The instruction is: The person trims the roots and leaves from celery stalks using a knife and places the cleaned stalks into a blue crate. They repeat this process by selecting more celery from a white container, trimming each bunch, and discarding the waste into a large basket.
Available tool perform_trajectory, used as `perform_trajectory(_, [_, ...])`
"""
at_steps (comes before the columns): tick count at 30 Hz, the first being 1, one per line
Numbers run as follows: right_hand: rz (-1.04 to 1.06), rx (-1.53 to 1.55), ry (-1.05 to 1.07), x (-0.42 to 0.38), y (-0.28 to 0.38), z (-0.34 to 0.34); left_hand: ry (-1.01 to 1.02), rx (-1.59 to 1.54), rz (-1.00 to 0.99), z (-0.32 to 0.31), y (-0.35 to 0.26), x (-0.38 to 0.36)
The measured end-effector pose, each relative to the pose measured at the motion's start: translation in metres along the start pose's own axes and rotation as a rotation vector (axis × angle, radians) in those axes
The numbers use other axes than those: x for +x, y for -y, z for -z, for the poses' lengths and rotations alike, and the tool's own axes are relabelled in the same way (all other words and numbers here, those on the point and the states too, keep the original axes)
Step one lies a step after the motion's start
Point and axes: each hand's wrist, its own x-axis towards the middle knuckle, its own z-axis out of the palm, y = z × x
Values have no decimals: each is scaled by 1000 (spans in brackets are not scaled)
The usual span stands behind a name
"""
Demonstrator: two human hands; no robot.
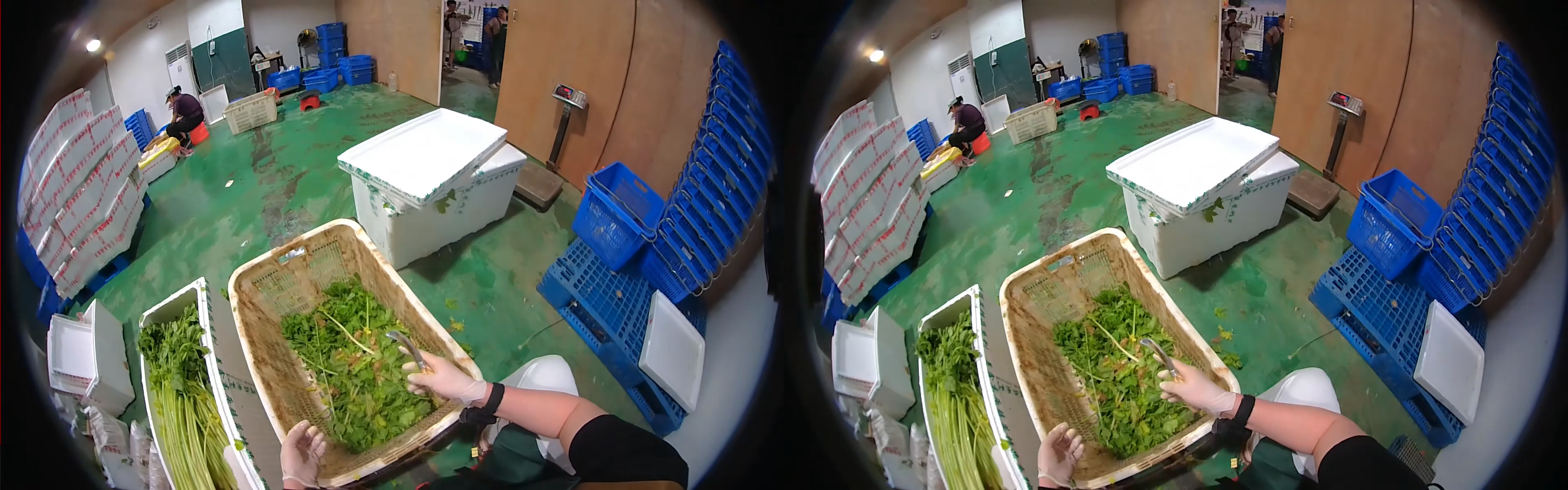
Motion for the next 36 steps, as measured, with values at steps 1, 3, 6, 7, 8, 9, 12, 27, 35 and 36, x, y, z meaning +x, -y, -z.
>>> perform_trajectory(1, [-1, 4, 1, -9, 18, -8, -3, 3, 0, 10, 1, 12])
perform_trajectory(3, [-171, -297, -10, -26, 54, -17, 105, -14, 43, 36, 8, 37])
perform_trajectory(6, [-52, -259, 2, -25, 55, -15, 145, -150, 52, 15, 0, 21])
perform_trajectory(7, [-11, -262, 49, -25, 48, -5, 104, -163, 80, 4, -6, 9])
perform_trajectory(8, [58, -165, -7, -18, 36, -3, 133, -173, 69, 15, -2, 16])
perform_trajectory(9, [-190, 138, -52, -28, 60, -16, 162, -208, 47, 24, 0, 23])
perform_trajectory(12, [-251, 164, -57, -14, 41, -13, 34, -117, -16, 22, -2, 21])
perform_trajectory(27, [-252, 120, 27, -23, 36, -12, -280, 1056, -1003, 38, -20, -6])
perform_trajectory(35, [-235, 117, 55, -27, 35, -12, -604, 1223, -1105, 93, -52, -30])
perform_trajectory(36, [-226, 95, 65, -27, 35, -12, -642, 1253, -1029, 98, -53, -33])
